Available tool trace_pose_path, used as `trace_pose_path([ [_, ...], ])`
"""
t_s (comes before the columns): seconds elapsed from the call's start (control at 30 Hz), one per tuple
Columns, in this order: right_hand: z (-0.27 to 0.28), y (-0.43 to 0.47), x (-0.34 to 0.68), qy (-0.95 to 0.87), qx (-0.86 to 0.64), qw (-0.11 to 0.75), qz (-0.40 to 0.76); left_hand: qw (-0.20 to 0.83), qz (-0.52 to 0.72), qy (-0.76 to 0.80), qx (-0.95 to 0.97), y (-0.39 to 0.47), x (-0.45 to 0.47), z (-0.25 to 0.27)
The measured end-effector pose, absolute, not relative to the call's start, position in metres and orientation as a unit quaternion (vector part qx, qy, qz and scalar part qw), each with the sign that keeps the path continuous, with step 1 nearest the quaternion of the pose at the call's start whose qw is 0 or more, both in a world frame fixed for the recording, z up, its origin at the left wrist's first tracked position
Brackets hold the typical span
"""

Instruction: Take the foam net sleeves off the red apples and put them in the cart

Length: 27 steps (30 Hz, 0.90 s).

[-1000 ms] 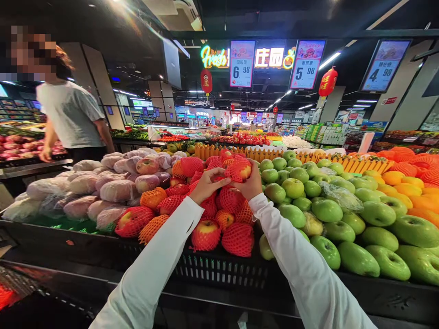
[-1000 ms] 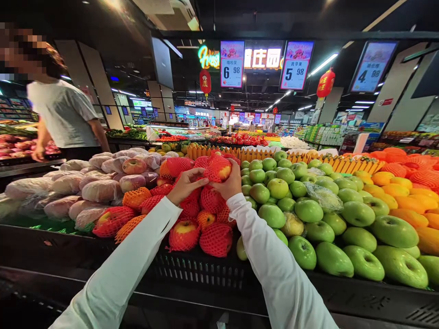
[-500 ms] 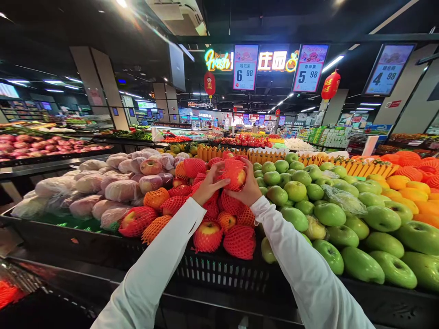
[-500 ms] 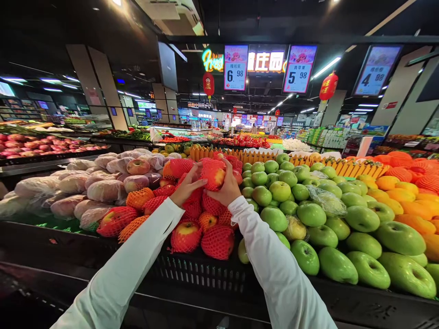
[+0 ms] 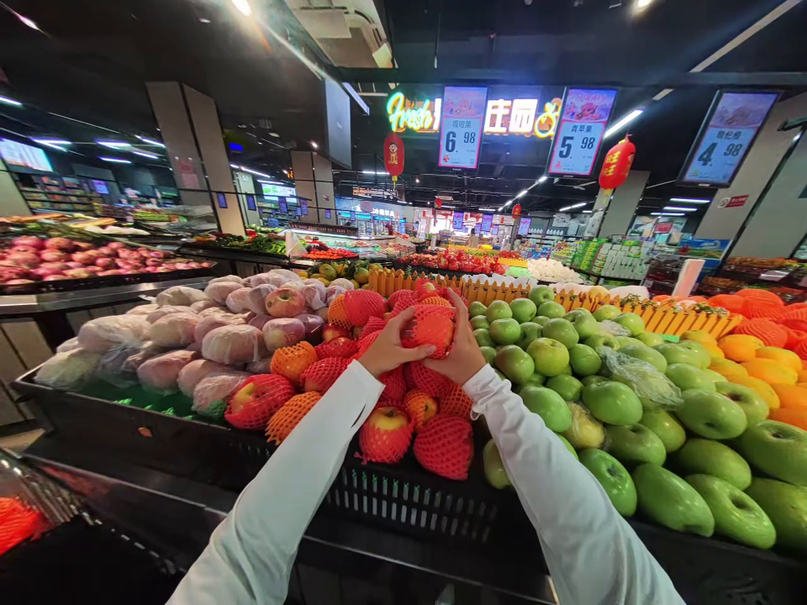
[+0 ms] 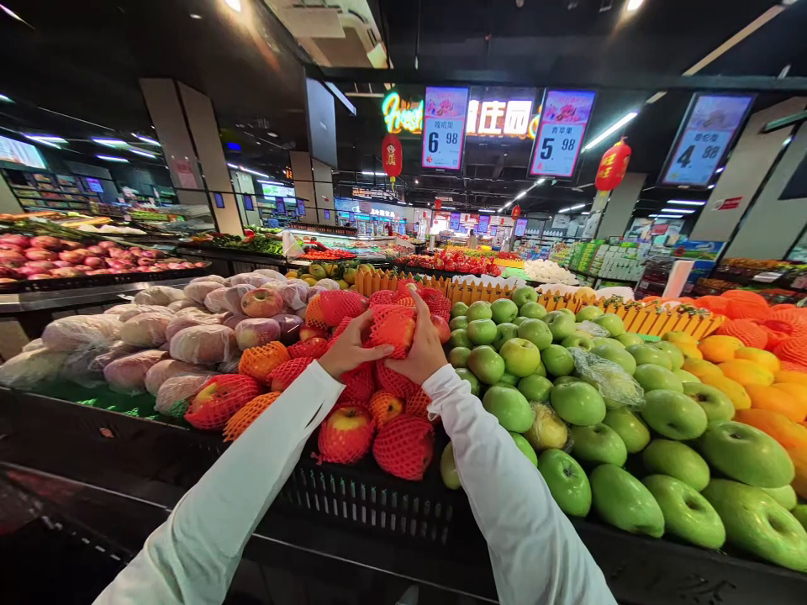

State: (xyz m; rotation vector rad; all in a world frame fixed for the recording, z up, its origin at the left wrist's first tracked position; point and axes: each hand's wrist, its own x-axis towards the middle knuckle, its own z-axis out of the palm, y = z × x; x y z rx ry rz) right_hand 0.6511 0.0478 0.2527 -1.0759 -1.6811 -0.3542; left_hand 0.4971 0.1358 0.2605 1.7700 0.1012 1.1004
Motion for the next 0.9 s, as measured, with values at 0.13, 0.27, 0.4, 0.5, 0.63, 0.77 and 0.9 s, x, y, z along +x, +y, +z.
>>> trace_pose_path([
  [0.13, 0.247, 0.053, 0.655, -0.698, -0.474, 0.522, -0.123, 0.462, 0.564, 0.057, 0.683, 0.138, 0.497, 0.26],
  [0.27, 0.237, 0.06, 0.659, -0.718, -0.548, 0.421, -0.08, 0.441, 0.7, 0.089, 0.555, 0.161, 0.494, 0.282],
  [0.4, 0.233, 0.063, 0.658, -0.711, -0.581, 0.379, -0.114, 0.423, 0.751, 0.152, 0.483, 0.212, 0.493, 0.318],
  [0.5, 0.24, 0.059, 0.654, -0.691, -0.581, 0.402, -0.155, 0.383, 0.722, 0.241, 0.523, 0.254, 0.499, 0.334],
  [0.63, 0.254, 0.045, 0.641, -0.707, -0.531, 0.409, -0.225, 0.27, 0.581, 0.436, 0.632, 0.295, 0.521, 0.332],
  [0.77, 0.258, 0.039, 0.625, -0.835, -0.45, 0.222, -0.227, 0.154, 0.476, 0.485, 0.717, 0.326, 0.549, 0.318],
  [0.9, 0.254, 0.043, 0.624, -0.866, -0.468, 0.088, -0.153, 0.114, 0.412, 0.423, 0.799, 0.359, 0.571, 0.309],
])
